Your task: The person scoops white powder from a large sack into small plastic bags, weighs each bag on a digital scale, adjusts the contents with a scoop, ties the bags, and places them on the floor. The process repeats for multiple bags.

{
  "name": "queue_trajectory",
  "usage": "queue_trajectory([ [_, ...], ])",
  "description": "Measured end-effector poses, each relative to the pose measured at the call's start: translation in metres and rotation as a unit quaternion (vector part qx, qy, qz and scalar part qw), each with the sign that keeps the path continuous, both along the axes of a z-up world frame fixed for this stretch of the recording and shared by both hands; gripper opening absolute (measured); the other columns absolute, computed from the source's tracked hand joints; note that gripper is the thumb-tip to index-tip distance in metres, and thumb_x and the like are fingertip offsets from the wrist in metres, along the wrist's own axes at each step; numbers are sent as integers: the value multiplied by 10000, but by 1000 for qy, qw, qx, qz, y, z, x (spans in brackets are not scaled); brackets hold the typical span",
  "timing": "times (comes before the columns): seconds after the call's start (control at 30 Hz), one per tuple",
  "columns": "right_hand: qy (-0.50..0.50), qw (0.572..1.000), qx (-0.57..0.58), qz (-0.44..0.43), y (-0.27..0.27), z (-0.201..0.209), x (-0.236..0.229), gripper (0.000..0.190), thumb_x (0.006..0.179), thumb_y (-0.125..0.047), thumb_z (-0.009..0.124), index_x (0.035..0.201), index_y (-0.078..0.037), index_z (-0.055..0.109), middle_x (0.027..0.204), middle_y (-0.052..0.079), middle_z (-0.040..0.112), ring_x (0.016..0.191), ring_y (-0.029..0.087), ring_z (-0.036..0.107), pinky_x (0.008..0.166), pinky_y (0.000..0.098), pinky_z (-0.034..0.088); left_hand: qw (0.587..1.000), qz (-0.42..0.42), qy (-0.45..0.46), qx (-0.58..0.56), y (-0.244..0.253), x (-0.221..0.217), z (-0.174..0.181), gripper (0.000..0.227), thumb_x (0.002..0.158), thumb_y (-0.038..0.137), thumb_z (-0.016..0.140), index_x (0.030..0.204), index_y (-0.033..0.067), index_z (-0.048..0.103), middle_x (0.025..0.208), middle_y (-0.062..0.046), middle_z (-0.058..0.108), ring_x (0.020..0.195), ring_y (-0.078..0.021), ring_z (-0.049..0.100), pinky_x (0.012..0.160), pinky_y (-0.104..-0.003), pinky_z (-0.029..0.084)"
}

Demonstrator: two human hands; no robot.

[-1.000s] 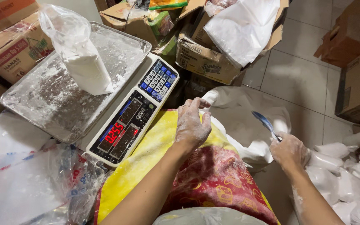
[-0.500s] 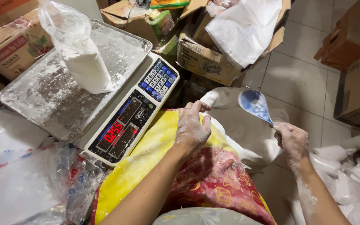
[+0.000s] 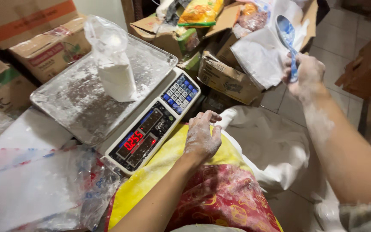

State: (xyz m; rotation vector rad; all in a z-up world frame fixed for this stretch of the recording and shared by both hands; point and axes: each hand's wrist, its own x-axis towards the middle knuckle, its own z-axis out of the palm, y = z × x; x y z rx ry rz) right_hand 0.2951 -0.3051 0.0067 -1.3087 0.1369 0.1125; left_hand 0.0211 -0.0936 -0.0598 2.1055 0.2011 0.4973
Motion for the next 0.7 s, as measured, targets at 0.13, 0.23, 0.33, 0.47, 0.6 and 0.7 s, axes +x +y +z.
queue_trajectory([
  [0.13,53,993,80,-75,25,-18,73,255,997,-254,388,920,-92,569,687,27,567,507,132,494,471,312,399,1000,6,8,0,13,-6,5,225,869,113,646,1094,104,658,1081,-118,662,1086,-335,565,982,-451,435],
  [0.23,45,995,6,-91,29,-28,105,222,980,-230,408,935,-93,577,691,33,583,513,126,509,461,319,415,1000,19,8,-3,23,-10,4,210,868,113,646,1076,93,661,1066,-109,675,1087,-319,584,998,-441,435],
  [0.33,38,991,-69,-110,34,-37,118,192,963,-206,429,949,-95,585,696,40,600,519,120,525,452,327,432,1000,27,-3,-2,31,-13,0,211,862,100,646,1071,82,660,1057,-112,678,1091,-316,593,1008,-437,432],
  [0.47,-72,976,-186,-85,34,-41,113,169,878,-107,660,1027,-28,648,866,73,670,683,165,637,534,361,506,999,37,-16,-16,32,-11,-3,207,861,101,645,1066,79,656,1051,-111,682,1087,-309,608,1003,-428,443],
  [0.6,-146,940,-290,-99,34,-30,90,375,784,-71,782,1130,-35,640,1001,97,705,843,203,707,632,373,576,999,30,10,-28,28,-5,-3,206,858,105,647,1062,84,664,1048,-113,683,1075,-307,605,993,-425,448],
  [0.7,-175,901,-384,-103,41,-17,60,466,790,-118,784,1228,-78,633,1141,119,667,1012,246,678,822,378,556,1000,24,-8,-19,32,-4,-2,190,865,92,653,1054,74,662,1043,-118,682,1080,-307,609,1006,-430,437],
])
